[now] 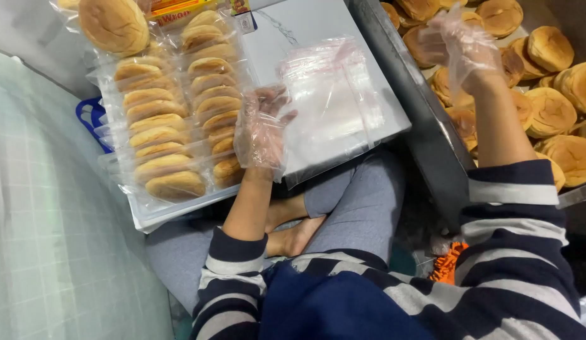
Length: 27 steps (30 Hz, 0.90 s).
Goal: Packing burger buns from a large metal tray into plastic bags.
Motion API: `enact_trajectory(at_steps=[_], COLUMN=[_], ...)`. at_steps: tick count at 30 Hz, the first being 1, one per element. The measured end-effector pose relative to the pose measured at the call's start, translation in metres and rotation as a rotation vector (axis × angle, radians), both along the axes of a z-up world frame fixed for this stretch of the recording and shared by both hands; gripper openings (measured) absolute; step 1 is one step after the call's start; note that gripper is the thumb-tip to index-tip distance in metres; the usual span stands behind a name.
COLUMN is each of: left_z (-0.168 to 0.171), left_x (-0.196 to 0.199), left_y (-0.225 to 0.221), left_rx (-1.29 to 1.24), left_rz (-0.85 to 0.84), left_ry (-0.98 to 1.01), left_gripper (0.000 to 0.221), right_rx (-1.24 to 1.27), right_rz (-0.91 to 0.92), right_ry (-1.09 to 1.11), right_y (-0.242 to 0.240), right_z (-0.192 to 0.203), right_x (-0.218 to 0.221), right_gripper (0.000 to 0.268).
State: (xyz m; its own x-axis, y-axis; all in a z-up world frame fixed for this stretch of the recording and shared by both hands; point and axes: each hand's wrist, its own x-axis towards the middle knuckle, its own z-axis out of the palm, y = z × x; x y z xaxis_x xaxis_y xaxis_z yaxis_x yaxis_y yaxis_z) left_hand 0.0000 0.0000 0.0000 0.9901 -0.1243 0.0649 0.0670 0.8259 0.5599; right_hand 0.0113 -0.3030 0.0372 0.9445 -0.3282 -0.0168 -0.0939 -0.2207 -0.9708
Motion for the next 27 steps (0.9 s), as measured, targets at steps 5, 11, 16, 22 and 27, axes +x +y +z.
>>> enact_trajectory(at_steps=[5,11,16,22,27], left_z=[-0.005,-0.003,-0.007,-0.015,-0.017], left_x=[0.003,0.000,0.000,0.003,0.004], left_y=[0.000,-0.005,-0.007,-0.009,-0.010], left_rx=[-0.031,-0.006,0.007,0.011,0.013], left_rz=[-0.015,-0.015,-0.014,-0.005,-0.002], left_ry=[-0.003,-0.044,-0.050,-0.039,-0.026], left_gripper=[0.019,0.019,0.022,0.022,0.022], right_rx=[-0.966,-1.165,-1.101,-1.043,-1.297], right_rz=[-0.167,-0.127,-0.131,-0.154,-0.101], right_ry=[0.212,0.416,0.435,0.438,0.544], right_y=[-0.064,-0.055,-0.043,-0.064,-0.088], right_z=[-0.033,-0.029,-0.020,-0.038,-0.069], right_x=[-0.002,-0.016,-0.022,-0.014,0.002], right_gripper=[0.043,0.045,0.039,0.029,0.044])
